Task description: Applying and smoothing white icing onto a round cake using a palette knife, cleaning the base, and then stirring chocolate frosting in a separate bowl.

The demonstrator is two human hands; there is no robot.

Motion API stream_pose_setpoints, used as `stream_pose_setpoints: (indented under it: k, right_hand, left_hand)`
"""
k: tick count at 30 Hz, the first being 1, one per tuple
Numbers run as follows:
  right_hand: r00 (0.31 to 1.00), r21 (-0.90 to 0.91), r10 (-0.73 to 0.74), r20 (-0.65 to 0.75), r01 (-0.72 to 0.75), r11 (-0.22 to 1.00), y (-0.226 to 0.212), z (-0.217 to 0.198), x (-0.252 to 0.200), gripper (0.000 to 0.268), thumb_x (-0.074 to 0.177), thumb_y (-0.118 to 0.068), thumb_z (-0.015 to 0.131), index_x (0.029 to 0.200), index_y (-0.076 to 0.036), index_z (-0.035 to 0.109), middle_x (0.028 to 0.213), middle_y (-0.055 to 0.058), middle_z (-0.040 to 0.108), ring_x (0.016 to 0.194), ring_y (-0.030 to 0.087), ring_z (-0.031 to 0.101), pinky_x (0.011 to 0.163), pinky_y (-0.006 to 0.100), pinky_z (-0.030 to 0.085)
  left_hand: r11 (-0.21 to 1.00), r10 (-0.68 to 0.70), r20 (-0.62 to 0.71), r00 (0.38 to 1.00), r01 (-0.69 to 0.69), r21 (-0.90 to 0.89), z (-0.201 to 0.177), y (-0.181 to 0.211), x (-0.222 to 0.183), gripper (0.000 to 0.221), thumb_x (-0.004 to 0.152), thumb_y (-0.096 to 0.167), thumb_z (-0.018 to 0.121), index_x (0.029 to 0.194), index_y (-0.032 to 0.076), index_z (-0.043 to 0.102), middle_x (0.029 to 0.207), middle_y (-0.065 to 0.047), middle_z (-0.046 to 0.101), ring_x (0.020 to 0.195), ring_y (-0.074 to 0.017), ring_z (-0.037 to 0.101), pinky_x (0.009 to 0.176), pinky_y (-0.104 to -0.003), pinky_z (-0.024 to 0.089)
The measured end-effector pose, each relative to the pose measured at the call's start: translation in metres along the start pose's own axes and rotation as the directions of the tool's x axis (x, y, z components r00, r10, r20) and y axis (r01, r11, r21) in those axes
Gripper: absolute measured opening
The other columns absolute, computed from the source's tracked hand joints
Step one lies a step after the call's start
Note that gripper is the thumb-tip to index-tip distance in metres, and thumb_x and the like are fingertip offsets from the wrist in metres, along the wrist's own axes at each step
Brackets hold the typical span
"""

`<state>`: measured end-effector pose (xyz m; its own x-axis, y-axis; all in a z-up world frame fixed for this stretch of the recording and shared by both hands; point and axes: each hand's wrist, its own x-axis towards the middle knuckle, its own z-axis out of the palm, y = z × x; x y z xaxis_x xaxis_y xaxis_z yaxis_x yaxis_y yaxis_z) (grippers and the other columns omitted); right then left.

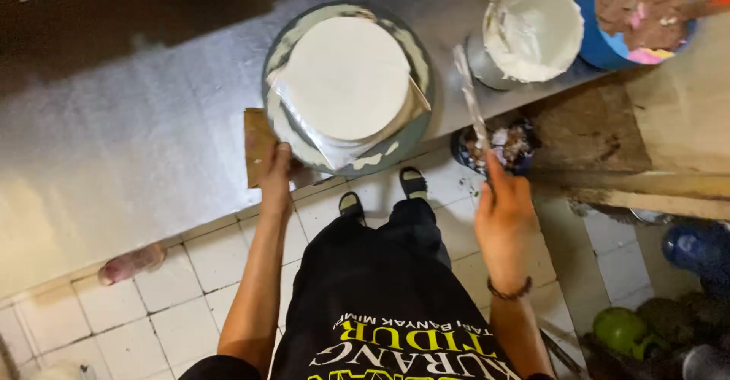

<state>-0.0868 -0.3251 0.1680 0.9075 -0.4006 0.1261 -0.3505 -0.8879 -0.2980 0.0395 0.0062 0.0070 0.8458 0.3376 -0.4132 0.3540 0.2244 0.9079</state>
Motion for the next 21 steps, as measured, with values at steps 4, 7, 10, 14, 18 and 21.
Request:
stream_pose_setpoints:
  k: [4,7,10,14,18,21]
  right_hand:
    - [0.995,0.111,-0.103,0.009,0.102,0.989,-0.033,0.012,0.015,0.05,0.102,-0.014,0.064,0.15,-0.028,0.061,0.099,0.007,0.058,0.082,0.034,0.068,0.063,0.046,0.056]
    - [0.989,0.11,-0.147,-0.006,0.147,0.983,-0.043,0.019,0.02,0.05,0.103,-0.013,0.063,0.151,-0.028,0.06,0.097,0.004,0.054,0.077,0.031,0.067,0.059,0.042,0.055]
    - [0.986,0.122,-0.168,-0.002,0.167,0.978,-0.053,0.017,0.024,0.048,0.106,-0.012,0.06,0.151,-0.028,0.059,0.096,0.004,0.052,0.068,0.03,0.064,0.056,0.041,0.054]
    - [0.981,0.172,-0.187,0.044,0.176,0.969,-0.061,0.016,0.023,0.047,0.107,-0.009,0.058,0.151,-0.024,0.058,0.094,0.007,0.052,0.056,0.03,0.058,0.05,0.041,0.051]
    - [0.978,0.106,-0.205,0.032,0.2,0.974,-0.067,0.02,0.02,0.049,0.106,-0.011,0.059,0.153,-0.026,0.056,0.096,0.005,0.052,0.054,0.027,0.059,0.048,0.04,0.049]
    - [0.979,0.146,-0.194,0.06,0.184,0.972,-0.072,0.018,0.018,0.049,0.107,-0.01,0.058,0.153,-0.025,0.056,0.095,0.006,0.052,0.05,0.027,0.056,0.046,0.039,0.048]
  left_hand:
    - [0.997,-0.001,0.057,0.998,-0.003,0.078,0.024,0.038,-0.041,0.059,0.101,0.035,0.068,0.148,0.005,0.05,0.146,-0.025,0.052,0.131,-0.0384,0.055,0.108,-0.054,0.047]
    - [0.999,-0.006,0.085,0.996,0.001,0.053,0.031,0.046,-0.055,0.057,0.103,0.032,0.065,0.15,0.006,0.049,0.149,-0.021,0.052,0.134,-0.0357,0.053,0.111,-0.051,0.045]
    - [0.999,-0.03,0.108,0.994,0.027,0.028,0.025,0.035,-0.047,0.058,0.103,0.033,0.063,0.152,0.006,0.047,0.149,-0.02,0.052,0.133,-0.035,0.055,0.107,-0.05,0.048]
    - [0.996,-0.049,0.124,0.991,0.039,0.079,0.028,0.043,-0.051,0.061,0.104,0.037,0.063,0.152,0.005,0.045,0.152,-0.024,0.048,0.137,-0.0382,0.05,0.111,-0.052,0.045]
    - [0.997,-0.05,0.128,0.99,0.041,0.068,0.029,0.035,-0.052,0.061,0.105,0.036,0.062,0.154,0.005,0.043,0.153,-0.022,0.047,0.14,-0.0367,0.047,0.114,-0.052,0.042]
    - [0.999,-0.032,0.14,0.99,0.029,0.021,0.025,0.026,-0.048,0.055,0.105,0.035,0.061,0.152,0.009,0.048,0.149,-0.018,0.053,0.137,-0.0317,0.051,0.112,-0.05,0.044]
